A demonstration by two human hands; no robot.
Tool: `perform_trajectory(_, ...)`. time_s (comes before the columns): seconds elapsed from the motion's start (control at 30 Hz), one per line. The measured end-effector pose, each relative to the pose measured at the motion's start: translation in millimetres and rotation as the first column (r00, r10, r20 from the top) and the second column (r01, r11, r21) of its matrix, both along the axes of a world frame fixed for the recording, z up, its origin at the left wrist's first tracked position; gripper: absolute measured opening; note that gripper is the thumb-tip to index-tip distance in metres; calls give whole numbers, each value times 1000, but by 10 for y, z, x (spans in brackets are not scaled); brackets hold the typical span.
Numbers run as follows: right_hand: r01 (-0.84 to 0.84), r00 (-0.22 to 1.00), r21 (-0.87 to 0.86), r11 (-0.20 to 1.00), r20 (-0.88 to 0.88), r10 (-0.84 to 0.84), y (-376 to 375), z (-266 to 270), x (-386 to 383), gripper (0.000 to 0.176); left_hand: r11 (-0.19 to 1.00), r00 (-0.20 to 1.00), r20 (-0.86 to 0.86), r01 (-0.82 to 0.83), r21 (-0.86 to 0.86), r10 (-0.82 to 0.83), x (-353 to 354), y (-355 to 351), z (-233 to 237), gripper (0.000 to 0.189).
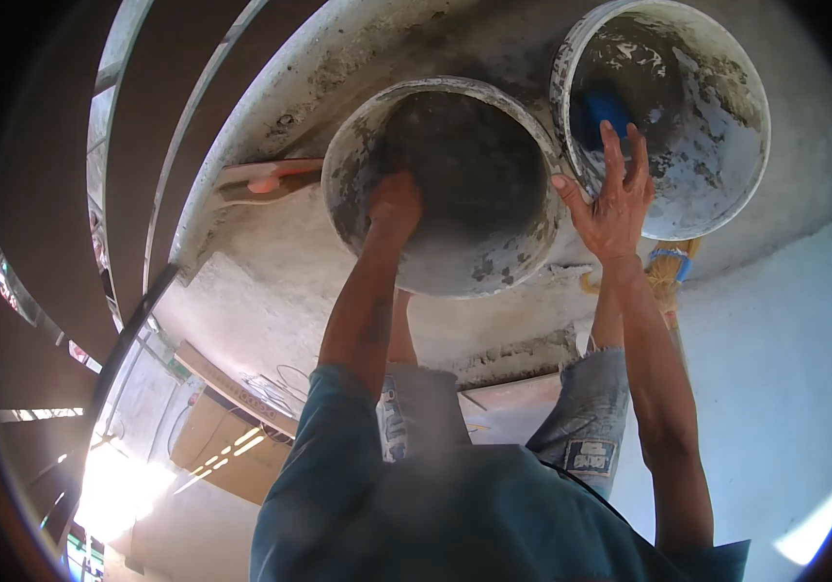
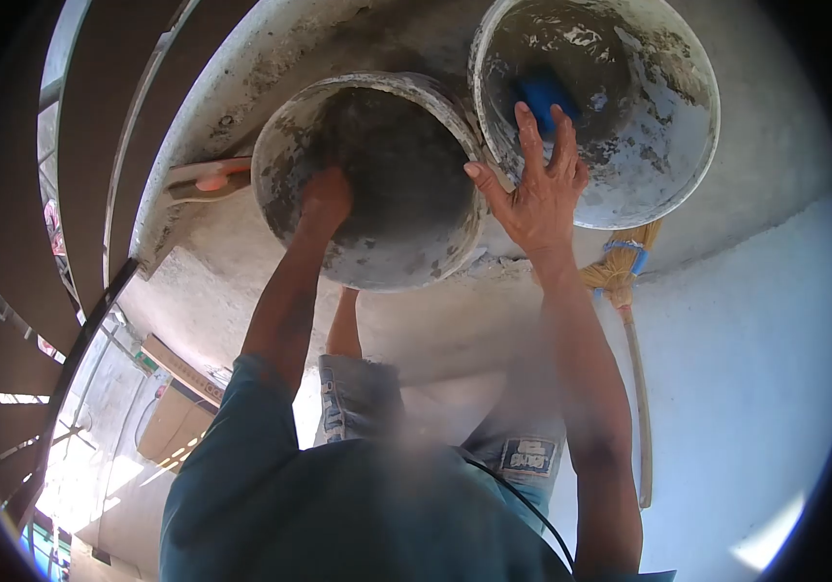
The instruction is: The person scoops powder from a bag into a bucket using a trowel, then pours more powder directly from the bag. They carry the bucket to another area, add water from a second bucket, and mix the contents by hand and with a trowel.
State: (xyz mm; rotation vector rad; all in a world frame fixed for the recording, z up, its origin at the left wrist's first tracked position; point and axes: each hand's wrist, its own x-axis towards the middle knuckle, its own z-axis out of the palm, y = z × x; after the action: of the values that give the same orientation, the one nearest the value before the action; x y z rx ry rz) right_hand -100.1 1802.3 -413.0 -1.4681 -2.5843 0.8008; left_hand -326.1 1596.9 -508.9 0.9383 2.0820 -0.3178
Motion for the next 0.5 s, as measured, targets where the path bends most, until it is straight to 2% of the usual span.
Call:
perform_trajectory(0.07,32,999,-50,998,-10,-32,49,2,-44,87,980,995,-77,-49,190,65,443,-224,-664,36)
perform_trajectory(0.13,72,997,-67,995,-1,-72,65,-17,-65,90,963,995,-104,34,268,-6,630,-205,-867,34)
perform_trajectory(0.17,75,997,-89,993,-9,-77,56,-12,-73,91,961,990,-91,130,244,-111,637,-171,-757,33)
perform_trajectory(0.23,78,997,-106,991,-7,-79,48,-11,-74,92,973,998,-60,17,230,-3,697,-127,-649,29)
perform_trajectory(0.27,84,996,-130,988,-16,-86,51,-8,-84,93,953,978,-45,-190,237,206,746,-78,-590,27)
perform_trajectory(0.33,92,995,-161,983,-23,-97,94,13,-60,95,901,919,22,-390,189,393,822,13,-446,26)
perform_trajectory(0.37,86,996,-148,985,-18,-90,114,17,-51,95,913,923,64,-386,132,381,819,85,-305,28)
perform_trajectory(0.43,70,997,-133,989,-14,-73,99,0,-57,95,982,972,156,-185,30,179,805,118,-232,30)
perform_trajectory(0.47,68,998,-128,989,-10,-69,81,-4,-51,95,1000,975,222,20,-7,-18,872,42,-286,30)
perform_trajectory(0.5,65,998,-120,991,-3,-66,77,-13,-44,94,995,962,261,95,-38,-82,899,40,-273,30)
